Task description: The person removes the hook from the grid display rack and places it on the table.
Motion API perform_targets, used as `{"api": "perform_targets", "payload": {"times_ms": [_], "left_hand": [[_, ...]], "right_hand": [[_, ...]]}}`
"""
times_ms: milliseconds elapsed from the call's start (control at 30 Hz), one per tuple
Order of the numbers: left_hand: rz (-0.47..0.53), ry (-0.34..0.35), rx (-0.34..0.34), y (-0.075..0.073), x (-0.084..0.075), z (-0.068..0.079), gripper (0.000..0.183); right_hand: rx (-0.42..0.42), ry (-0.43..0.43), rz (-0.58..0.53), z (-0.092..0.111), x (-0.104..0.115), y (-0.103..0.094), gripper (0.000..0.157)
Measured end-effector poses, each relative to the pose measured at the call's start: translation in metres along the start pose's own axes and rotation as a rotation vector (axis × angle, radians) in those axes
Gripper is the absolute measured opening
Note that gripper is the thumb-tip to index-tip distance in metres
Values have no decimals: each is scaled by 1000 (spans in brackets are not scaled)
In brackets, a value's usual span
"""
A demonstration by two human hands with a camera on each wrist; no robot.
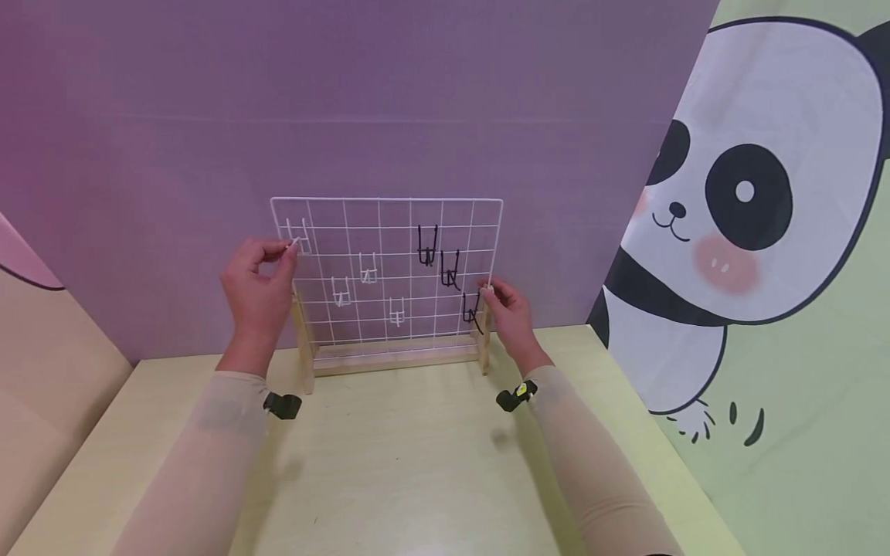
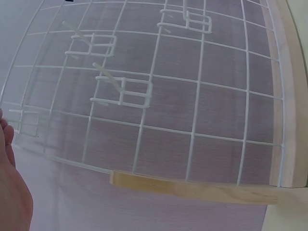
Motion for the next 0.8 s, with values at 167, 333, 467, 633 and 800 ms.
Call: {"api": "perform_targets", "payload": {"times_ms": [167, 333, 467, 633, 800], "left_hand": [[-1, 2, -15, 0, -13, -3, 7], [7, 37, -24, -6, -43, -1, 4], [13, 70, -20, -9, -39, 0, 6], [-14, 84, 9, -15, -15, 4, 3], [-39, 101, 64, -23, -6, 14, 3]], "right_hand": [[9, 17, 14, 1, 0, 0, 32], [19, 26, 23, 0, -1, -1, 33], [23, 25, 20, 1, 0, -1, 33], [38, 30, 11, 0, -1, -1, 33], [35, 18, -13, -1, -2, -1, 32]]}}
Point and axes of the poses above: each hand's wrist, its own z-axis away from the middle knuckle, its own y-axis out of the palm, x = y × z, the point moved 1 cm from there along -z, towards the middle knuckle, and after that the axes turned 5 degrees about x, right-handed, at the moved point
